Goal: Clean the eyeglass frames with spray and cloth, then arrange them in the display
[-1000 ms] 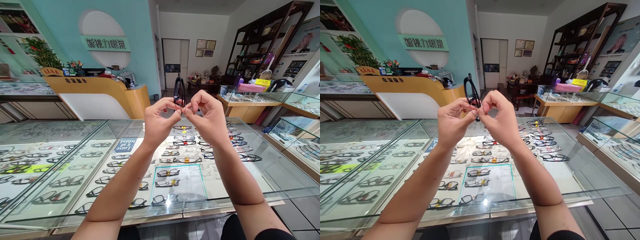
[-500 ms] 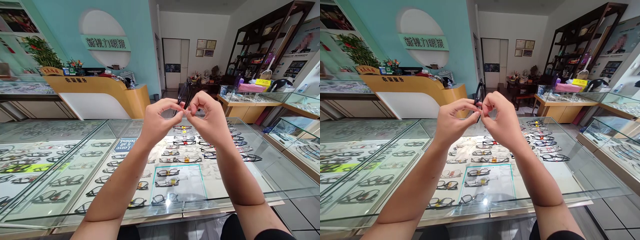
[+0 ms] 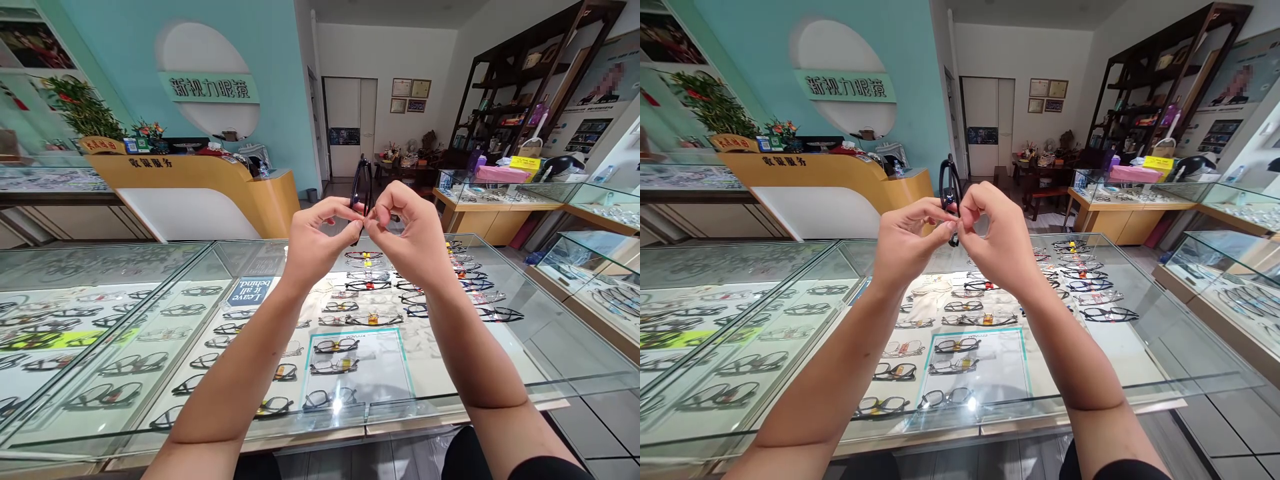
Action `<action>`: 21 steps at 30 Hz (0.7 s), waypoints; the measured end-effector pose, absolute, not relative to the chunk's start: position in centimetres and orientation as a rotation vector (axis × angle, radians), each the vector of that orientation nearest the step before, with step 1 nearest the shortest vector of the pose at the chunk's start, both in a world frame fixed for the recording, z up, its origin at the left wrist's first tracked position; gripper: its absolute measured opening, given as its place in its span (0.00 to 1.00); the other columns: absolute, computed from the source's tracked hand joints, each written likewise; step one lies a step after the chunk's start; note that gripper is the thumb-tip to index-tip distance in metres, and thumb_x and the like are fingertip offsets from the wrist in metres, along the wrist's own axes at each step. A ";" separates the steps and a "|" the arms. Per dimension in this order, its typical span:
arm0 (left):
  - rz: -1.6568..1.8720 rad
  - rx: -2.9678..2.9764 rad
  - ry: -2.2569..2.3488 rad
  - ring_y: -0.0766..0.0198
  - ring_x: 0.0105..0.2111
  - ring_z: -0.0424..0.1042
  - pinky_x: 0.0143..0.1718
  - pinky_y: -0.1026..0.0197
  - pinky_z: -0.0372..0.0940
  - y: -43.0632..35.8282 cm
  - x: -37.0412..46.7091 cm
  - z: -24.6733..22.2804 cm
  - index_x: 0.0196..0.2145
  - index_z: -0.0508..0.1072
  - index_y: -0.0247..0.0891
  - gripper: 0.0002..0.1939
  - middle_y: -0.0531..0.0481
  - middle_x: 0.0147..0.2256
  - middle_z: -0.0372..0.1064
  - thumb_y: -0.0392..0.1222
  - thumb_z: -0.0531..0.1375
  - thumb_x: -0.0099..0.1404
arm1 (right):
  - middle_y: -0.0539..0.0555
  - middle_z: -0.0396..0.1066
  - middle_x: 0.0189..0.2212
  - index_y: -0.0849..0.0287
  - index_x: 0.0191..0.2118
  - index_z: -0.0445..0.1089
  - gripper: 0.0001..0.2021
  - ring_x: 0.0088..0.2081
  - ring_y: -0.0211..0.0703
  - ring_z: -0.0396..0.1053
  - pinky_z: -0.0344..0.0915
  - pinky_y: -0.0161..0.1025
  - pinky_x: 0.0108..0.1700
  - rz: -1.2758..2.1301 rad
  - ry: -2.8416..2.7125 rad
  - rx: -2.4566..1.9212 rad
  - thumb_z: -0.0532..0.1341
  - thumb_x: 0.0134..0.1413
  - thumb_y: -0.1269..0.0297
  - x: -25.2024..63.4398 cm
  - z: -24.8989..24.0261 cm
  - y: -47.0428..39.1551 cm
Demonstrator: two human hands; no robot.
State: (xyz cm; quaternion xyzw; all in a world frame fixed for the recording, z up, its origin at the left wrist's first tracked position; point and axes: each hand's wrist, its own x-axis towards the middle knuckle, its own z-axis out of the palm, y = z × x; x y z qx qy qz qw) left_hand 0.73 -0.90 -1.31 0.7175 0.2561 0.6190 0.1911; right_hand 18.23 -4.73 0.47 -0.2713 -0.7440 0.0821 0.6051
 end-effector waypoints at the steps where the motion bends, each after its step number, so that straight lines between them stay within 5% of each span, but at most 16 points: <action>1: 1.741 1.998 0.717 0.50 0.53 0.82 0.51 0.51 0.73 -0.8 0.7 -1.4 0.33 0.86 0.44 0.03 0.44 0.43 0.86 0.43 0.73 0.64 | 0.48 0.65 0.33 0.52 0.32 0.59 0.15 0.37 0.42 0.66 0.64 0.43 0.44 0.192 -1.719 -0.622 0.65 0.61 0.74 18.2 0.5 -4.7; 15: 1.678 1.873 0.715 0.48 0.52 0.81 0.46 0.53 0.74 -0.4 0.4 -1.3 0.33 0.88 0.45 0.17 0.43 0.42 0.86 0.61 0.77 0.61 | 0.52 0.68 0.34 0.51 0.32 0.60 0.18 0.39 0.47 0.67 0.70 0.47 0.45 0.030 -1.772 -0.578 0.68 0.71 0.60 18.1 0.2 -4.1; 21: 1.714 1.857 0.733 0.50 0.50 0.82 0.47 0.53 0.75 -0.1 0.3 -1.5 0.31 0.86 0.44 0.16 0.43 0.42 0.85 0.59 0.78 0.62 | 0.52 0.67 0.34 0.51 0.32 0.59 0.18 0.39 0.48 0.67 0.70 0.47 0.45 0.006 -1.794 -0.542 0.68 0.71 0.61 17.9 -0.1 -3.2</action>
